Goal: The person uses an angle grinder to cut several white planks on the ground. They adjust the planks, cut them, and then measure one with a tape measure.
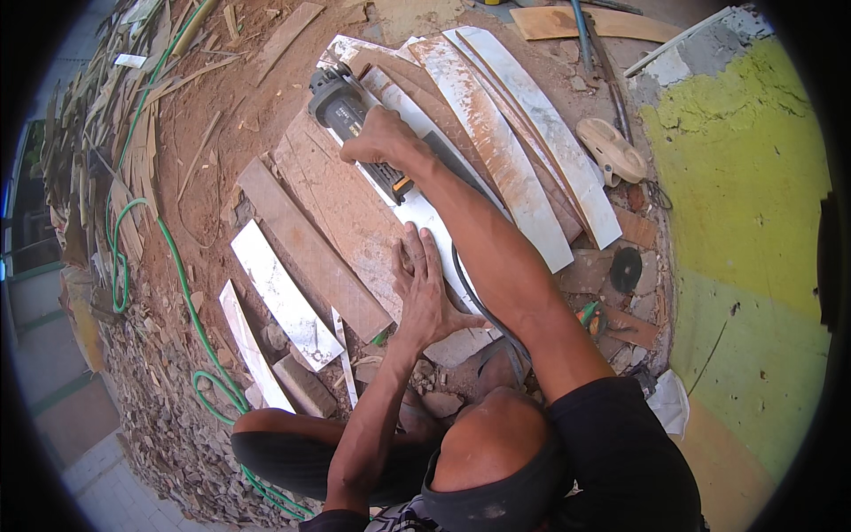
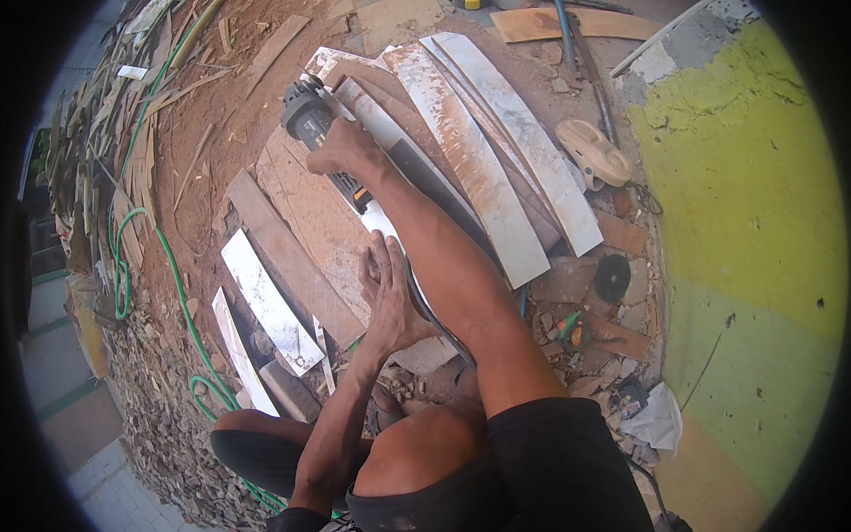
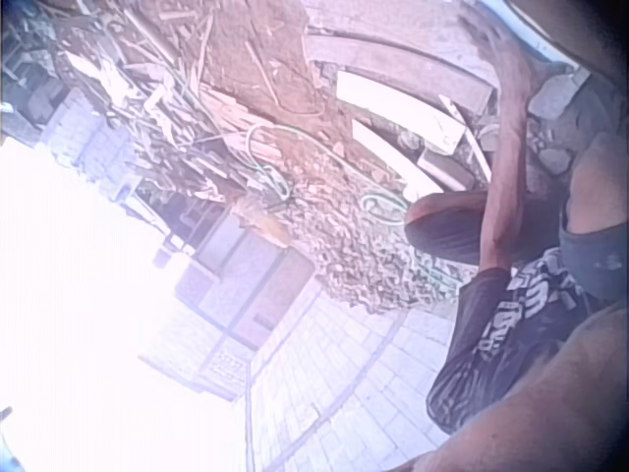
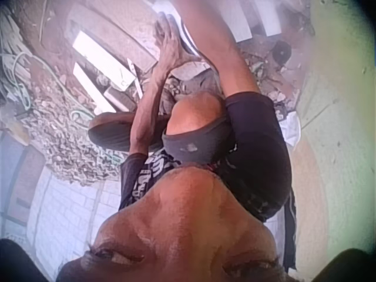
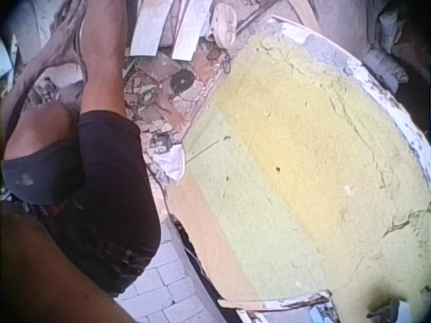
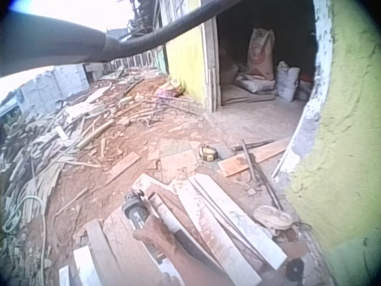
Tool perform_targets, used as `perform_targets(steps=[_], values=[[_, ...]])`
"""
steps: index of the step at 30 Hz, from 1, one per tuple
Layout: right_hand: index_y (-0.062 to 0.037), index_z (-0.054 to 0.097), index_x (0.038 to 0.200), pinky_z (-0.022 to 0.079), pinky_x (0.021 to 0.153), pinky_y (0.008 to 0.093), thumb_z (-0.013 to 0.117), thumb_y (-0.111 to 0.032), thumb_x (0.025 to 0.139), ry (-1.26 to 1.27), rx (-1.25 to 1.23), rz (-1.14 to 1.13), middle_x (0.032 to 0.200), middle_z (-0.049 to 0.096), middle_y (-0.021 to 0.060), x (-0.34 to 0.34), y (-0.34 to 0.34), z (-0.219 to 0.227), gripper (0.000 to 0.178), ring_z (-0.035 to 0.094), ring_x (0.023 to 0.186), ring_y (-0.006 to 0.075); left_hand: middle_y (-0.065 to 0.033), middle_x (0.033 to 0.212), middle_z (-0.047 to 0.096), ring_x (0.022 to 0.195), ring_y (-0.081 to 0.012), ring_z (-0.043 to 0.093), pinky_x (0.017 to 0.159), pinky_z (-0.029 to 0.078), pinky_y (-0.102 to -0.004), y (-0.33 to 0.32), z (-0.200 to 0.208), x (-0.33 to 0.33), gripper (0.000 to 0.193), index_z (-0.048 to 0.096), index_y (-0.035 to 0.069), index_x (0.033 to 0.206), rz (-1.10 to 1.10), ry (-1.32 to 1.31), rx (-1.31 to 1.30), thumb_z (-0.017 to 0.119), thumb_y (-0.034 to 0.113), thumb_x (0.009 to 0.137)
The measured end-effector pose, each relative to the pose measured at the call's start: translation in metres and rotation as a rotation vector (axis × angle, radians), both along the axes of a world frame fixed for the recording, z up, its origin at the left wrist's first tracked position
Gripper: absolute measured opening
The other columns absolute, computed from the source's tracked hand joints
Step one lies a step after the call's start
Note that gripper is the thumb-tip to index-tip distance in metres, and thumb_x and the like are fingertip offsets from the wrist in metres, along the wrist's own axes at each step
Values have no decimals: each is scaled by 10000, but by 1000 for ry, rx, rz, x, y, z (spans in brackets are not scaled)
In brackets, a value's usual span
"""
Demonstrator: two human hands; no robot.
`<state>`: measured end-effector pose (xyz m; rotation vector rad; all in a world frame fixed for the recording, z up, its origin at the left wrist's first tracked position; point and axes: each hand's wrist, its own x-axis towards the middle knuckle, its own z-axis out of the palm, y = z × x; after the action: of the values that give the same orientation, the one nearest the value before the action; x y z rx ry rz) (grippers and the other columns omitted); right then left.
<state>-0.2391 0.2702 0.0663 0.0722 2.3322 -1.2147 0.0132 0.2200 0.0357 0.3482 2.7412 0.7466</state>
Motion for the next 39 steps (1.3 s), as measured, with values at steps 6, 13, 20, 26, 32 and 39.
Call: perform_targets(steps=[6, 13, 20, 26, 32, 39], values=[[82, 711, 1021, 587, 811, 370, 773, -213, 629, -5, -21, -2, 1037, 735, 248, 0, 0, -3, 495, 744, 945, 310, -320, 1673, -129, 1517, -574, -86, 1228, 108, -649, 0, 1, 1, 1784, -60, -44, 1614, 14, -21, -7, 959, 677, 339], [80, 714, 993, 586, 779, 366, 778, -217, 627, 6, -1, -13, 993, 739, 231, 1, 0, -7, 475, 743, 900, 298, -307, 1678, -132, 1518, -572, -64, 1227, 114, -652, 1, 6, -1, 1776, -61, -36, 1617, 19, -61, 7, 984, 617, 338], [58, 684, 1169, 563, 989, 392, 747, -187, 652, -87, -49, 33, 1247, 673, 286, 6, 5, 8, 575, 680, 1183, 373, -322, 1675, -114, 1517, -579, -58, 1238, 111, -626, 0, 4, 1, 1774, -59, -51, 1612, 27, -20, -1, 991, 587, 332], [54, 700, 1129, 578, 962, 387, 758, -185, 630, -75, -22, 17, 1194, 704, 273, 7, 8, 12, 556, 710, 1125, 364, -325, 1674, -117, 1518, -578, -65, 1240, 106, -621, 2, 4, 0, 1774, -58, -54, 1610, 23, -14, -3, 992, 584, 331], [63, 709, 1088, 586, 903, 377, 761, -199, 620, -44, -16, 19, 1131, 717, 269, 7, 6, 7, 539, 723, 1061, 350, -324, 1673, -121, 1516, -579, -61, 1239, 104, -622, 1, 2, 0, 1771, -64, -56, 1609, 24, -14, 27, 999, 564, 335], [59, 709, 1087, 581, 907, 380, 761, -197, 623, -48, -10, 26, 1129, 718, 263, 8, 7, 1, 532, 719, 1071, 342, -319, 1676, -120, 1513, -583, -56, 1231, 119, -628, 3, 4, 1, 1768, -59, -55, 1611, 27, -24, 9, 1006, 542, 332]])
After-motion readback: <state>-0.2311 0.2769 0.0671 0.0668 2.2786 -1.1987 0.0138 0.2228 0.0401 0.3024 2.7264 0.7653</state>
